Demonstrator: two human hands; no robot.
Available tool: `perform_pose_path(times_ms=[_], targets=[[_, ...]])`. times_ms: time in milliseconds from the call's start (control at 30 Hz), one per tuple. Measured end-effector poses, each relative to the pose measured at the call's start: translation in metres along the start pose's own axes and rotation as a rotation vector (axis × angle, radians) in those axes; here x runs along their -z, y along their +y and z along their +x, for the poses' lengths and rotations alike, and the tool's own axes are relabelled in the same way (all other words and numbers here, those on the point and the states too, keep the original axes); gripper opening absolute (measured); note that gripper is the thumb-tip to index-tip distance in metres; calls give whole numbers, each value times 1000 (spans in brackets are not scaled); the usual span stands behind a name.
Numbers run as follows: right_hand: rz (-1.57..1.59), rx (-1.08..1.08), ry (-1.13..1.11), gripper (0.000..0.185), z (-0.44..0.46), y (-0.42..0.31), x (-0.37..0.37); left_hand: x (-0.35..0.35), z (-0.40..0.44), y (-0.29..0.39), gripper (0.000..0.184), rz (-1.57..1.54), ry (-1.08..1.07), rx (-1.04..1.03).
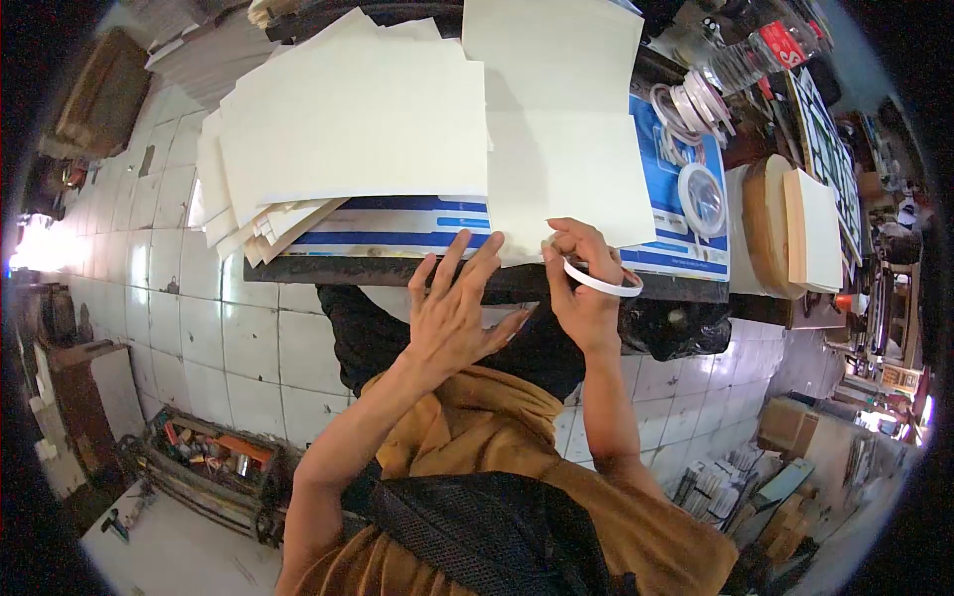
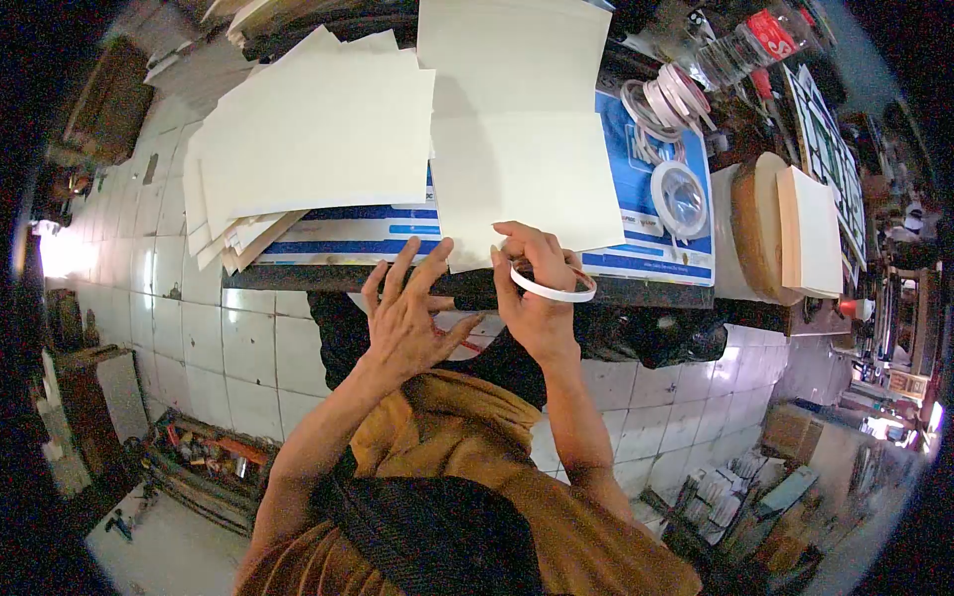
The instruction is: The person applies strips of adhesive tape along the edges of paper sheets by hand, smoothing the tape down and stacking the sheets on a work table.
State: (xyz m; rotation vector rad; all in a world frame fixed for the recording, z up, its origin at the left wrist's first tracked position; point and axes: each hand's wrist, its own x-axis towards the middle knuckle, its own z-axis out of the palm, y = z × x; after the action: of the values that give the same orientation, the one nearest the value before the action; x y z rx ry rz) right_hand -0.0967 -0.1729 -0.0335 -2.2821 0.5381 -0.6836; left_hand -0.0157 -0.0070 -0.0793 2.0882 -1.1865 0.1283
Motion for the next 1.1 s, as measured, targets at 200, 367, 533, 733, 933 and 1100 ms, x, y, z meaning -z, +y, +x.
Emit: perform_pose_path(times_ms=[200, 367, 533, 733, 933, 1100], targets=[[0, 7, 4, 29, 2, -1, 1, 0, 2, 0, 68, 82, 10, -46], [101, -105, 40, 25, 0, 0, 6, 5, 4, 3, 57, 153, -36, -47], [279, -130, 253, 22, 10, 22, 44, 4, 5, 4, 45, 166, -1, -37], [50, -92, 265, 12, 10, 60, 75, 4, 6, 4, 44, 162, 17, -36], [-152, -3, 230, 11, 5, 78, 67, 5, 6, 4, 43, 164, -18, -41], [-265, 34, 223, 11, 5, 79, 66, 4, 5, 3, 43, 183, -16, -53]])
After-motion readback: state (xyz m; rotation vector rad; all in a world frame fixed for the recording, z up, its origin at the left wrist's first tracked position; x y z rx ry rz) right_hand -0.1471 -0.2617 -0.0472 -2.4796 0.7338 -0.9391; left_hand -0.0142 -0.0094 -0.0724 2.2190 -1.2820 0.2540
